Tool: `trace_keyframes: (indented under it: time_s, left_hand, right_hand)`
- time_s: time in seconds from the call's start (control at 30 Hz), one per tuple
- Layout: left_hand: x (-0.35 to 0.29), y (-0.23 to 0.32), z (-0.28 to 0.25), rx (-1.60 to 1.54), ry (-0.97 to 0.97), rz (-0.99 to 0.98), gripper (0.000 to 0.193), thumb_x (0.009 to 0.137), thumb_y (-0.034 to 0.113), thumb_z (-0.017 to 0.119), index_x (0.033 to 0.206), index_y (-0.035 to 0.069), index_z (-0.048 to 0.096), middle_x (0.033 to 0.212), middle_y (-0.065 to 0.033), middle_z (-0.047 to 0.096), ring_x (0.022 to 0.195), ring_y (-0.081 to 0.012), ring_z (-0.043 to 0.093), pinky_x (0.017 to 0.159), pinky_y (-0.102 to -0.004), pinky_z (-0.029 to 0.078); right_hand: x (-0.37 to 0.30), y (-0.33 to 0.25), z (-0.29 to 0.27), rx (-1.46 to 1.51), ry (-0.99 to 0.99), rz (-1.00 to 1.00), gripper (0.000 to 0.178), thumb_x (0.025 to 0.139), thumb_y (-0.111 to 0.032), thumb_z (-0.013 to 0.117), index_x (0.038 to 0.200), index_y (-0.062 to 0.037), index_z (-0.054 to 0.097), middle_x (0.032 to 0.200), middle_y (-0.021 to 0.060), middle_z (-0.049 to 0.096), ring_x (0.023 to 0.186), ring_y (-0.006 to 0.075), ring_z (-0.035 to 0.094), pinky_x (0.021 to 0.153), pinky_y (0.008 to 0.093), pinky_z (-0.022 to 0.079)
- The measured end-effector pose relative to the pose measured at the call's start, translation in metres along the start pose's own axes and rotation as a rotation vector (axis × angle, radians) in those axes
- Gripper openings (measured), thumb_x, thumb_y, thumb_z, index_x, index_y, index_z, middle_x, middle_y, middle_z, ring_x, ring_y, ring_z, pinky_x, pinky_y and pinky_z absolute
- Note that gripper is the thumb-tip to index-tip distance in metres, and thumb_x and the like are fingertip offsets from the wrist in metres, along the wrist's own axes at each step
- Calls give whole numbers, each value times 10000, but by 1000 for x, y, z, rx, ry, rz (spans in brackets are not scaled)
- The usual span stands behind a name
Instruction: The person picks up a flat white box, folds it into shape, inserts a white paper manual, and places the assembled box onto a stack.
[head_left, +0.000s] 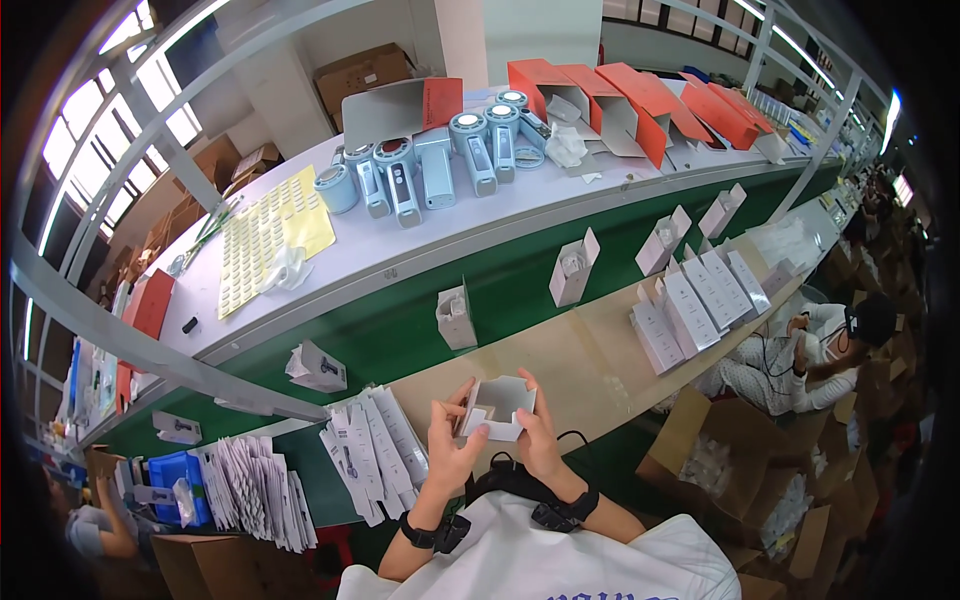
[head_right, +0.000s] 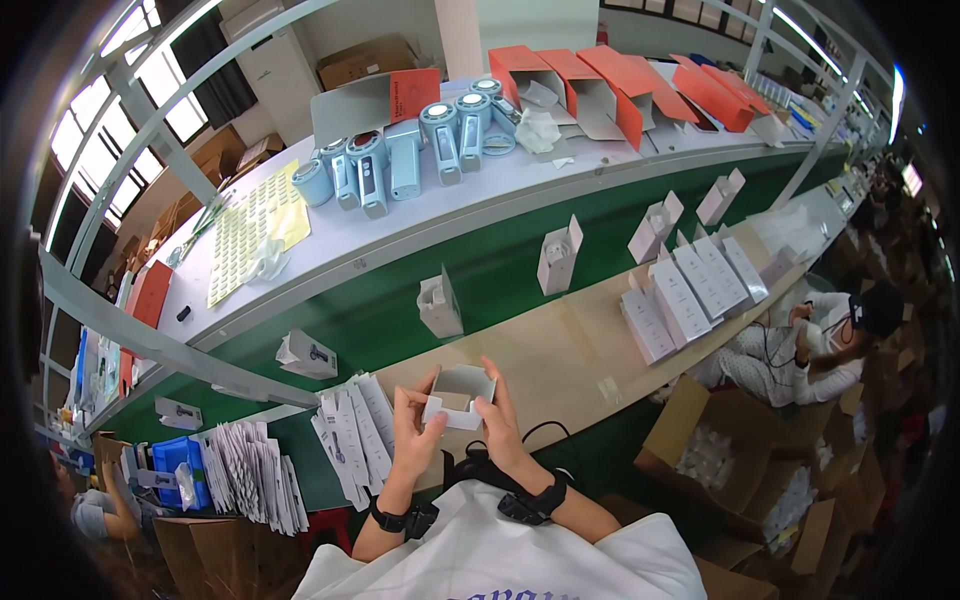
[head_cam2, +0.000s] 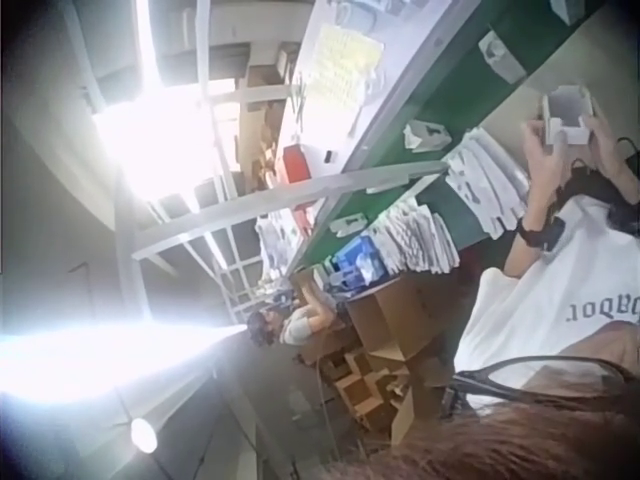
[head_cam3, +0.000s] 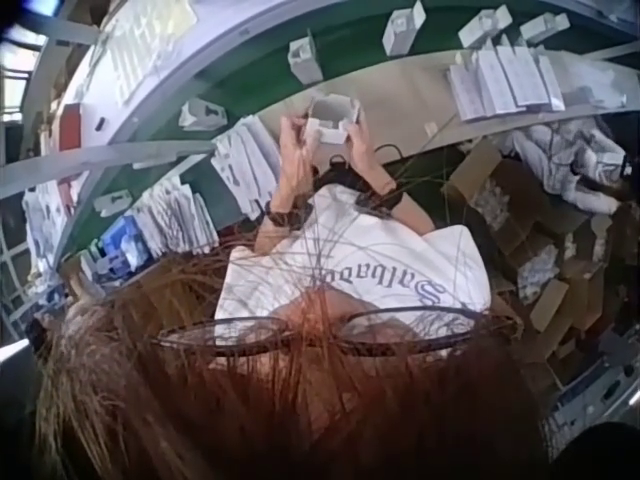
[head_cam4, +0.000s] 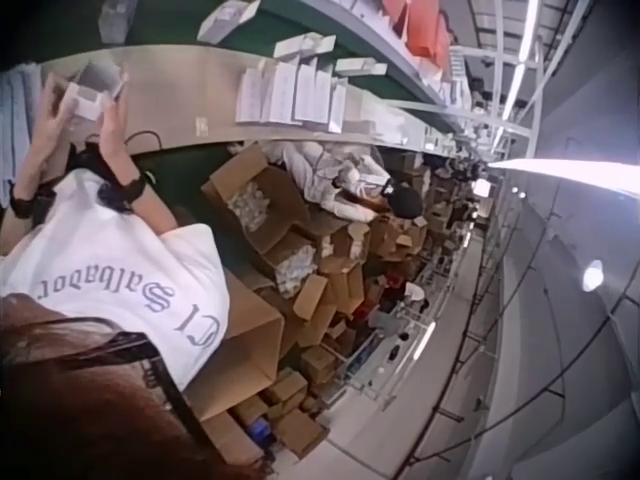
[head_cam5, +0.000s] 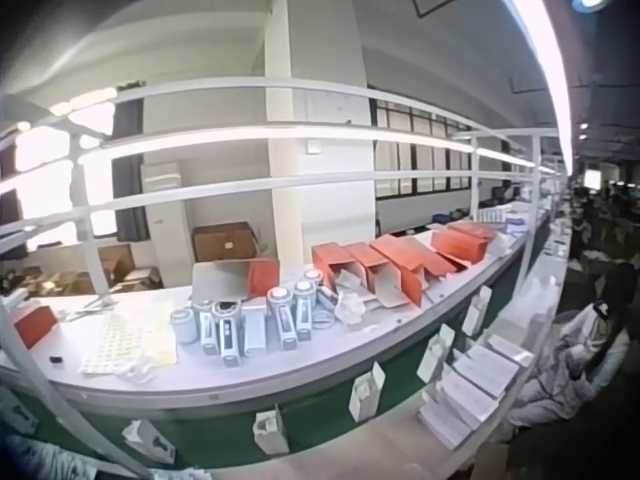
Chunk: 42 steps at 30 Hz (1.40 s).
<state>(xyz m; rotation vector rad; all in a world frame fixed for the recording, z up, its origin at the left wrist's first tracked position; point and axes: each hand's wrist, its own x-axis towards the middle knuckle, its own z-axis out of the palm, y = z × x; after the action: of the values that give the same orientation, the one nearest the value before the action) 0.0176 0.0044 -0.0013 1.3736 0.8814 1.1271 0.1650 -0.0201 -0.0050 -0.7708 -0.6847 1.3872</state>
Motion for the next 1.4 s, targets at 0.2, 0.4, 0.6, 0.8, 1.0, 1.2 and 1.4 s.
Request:
trace_keyframes:
  time_s: [0.2,0.4,0.6,0.8,1.0,1.2,1.4]
  left_hand:
    - [-2,-5,4,82,6,-17,366,841,24,491,1149,12,293,1301,-220,389,1233,-286,385,1073,-410,255]
    - [-6,-2,12,-65,162,13,389,837,16,460,1189,45,295,1303,-218,377,1239,-285,378,1072,-399,245]
    - [-6,-3,12,155,137,339,455,815,28,442,1242,69,290,1275,-177,422,1180,-235,420,1022,-357,294]
    - [-4,13,20,-32,179,80,233,873,27,401,1098,30,462,1274,-159,450,1173,-269,450,1020,-373,315]
    - [-3,4,11,39,144,53,195,875,51,419,1038,14,519,1222,-148,486,1116,-241,482,987,-345,348]
    - [-1,1,15,-81,172,83,259,822,-18,501,1079,11,510,1178,-136,514,1075,-212,510,953,-330,384]
    - [3,4,20,-217,229,-32,340,760,-86,586,1078,10,514,1107,-110,555,1033,-192,536,920,-304,411]
  right_hand:
    - [-4,-3,11,-328,-63,-72,682,879,-236,506,1453,-24,206,1383,107,365,1268,200,376,1059,319,288]
    - [1,1,6,3,-113,-31,573,907,-114,473,1437,-29,272,1395,107,385,1266,207,399,1058,335,307]
    - [6,-14,12,312,-113,171,488,922,-39,440,1400,-24,346,1370,111,429,1238,198,433,1047,346,339]
    - [2,2,8,29,-39,104,361,916,-36,485,1276,-1,492,1278,91,507,1157,151,484,998,305,375]
    - [3,-4,4,283,-93,170,325,895,-6,527,1220,-3,536,1213,84,543,1103,143,516,964,296,405]
    - [5,5,5,-14,-77,28,335,856,25,561,1189,1,536,1143,80,585,1022,132,564,893,276,456]
    - [8,9,4,-46,-12,34,326,831,67,564,1150,-2,544,1135,96,597,1020,157,581,892,298,475]
